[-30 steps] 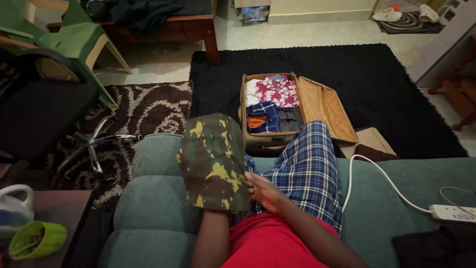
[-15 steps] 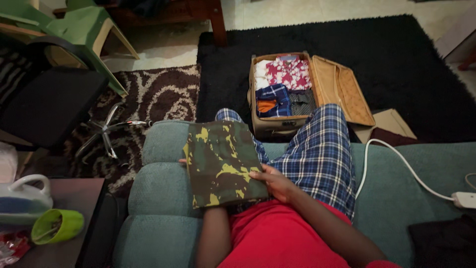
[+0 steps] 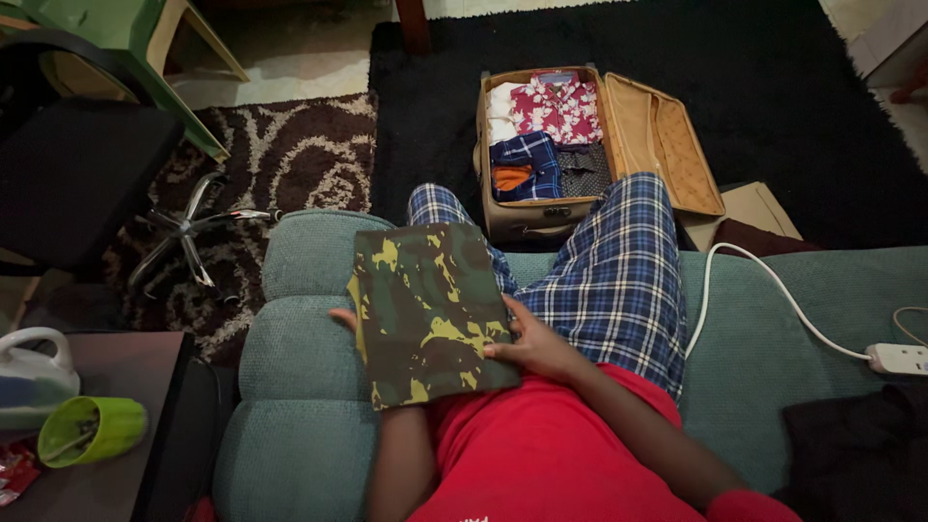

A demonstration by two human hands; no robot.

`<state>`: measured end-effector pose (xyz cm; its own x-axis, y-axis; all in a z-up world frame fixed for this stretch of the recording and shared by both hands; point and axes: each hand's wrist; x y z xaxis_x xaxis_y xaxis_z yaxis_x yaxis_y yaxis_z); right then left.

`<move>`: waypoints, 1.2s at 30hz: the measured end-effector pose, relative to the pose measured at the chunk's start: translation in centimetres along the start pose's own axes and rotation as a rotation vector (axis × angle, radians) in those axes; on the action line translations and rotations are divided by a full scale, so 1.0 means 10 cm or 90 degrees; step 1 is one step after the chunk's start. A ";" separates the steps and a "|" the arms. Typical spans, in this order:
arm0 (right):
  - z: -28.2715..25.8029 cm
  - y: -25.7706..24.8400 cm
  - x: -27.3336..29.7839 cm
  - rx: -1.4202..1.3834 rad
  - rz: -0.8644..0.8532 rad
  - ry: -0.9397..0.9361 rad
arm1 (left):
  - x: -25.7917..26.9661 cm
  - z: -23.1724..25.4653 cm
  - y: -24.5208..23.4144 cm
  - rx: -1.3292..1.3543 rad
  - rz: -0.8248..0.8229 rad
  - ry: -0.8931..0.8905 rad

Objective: The person folds a shirt and a camouflage-patterned jacket by hand and places them inside an open suitcase.

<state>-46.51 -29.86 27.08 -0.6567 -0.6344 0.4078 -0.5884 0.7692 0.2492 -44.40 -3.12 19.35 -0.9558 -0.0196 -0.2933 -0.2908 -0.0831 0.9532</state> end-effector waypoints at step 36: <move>-0.07 0.34 -1.19 0.890 0.259 -0.333 | -0.30 0.36 0.92 -1.530 0.209 -0.156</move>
<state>-40.40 -19.62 23.69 -0.7872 -0.5915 -0.1746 -0.0965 0.3978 -0.9124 -44.36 -0.22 29.31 -0.9771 -0.2086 -0.0417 0.1614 -0.5993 -0.7841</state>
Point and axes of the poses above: each hand's wrist, its own x-axis away from the middle knuckle, its own y-axis out of the palm, z = x × y, and after that the axes turned 14 degrees about -z, right-handed
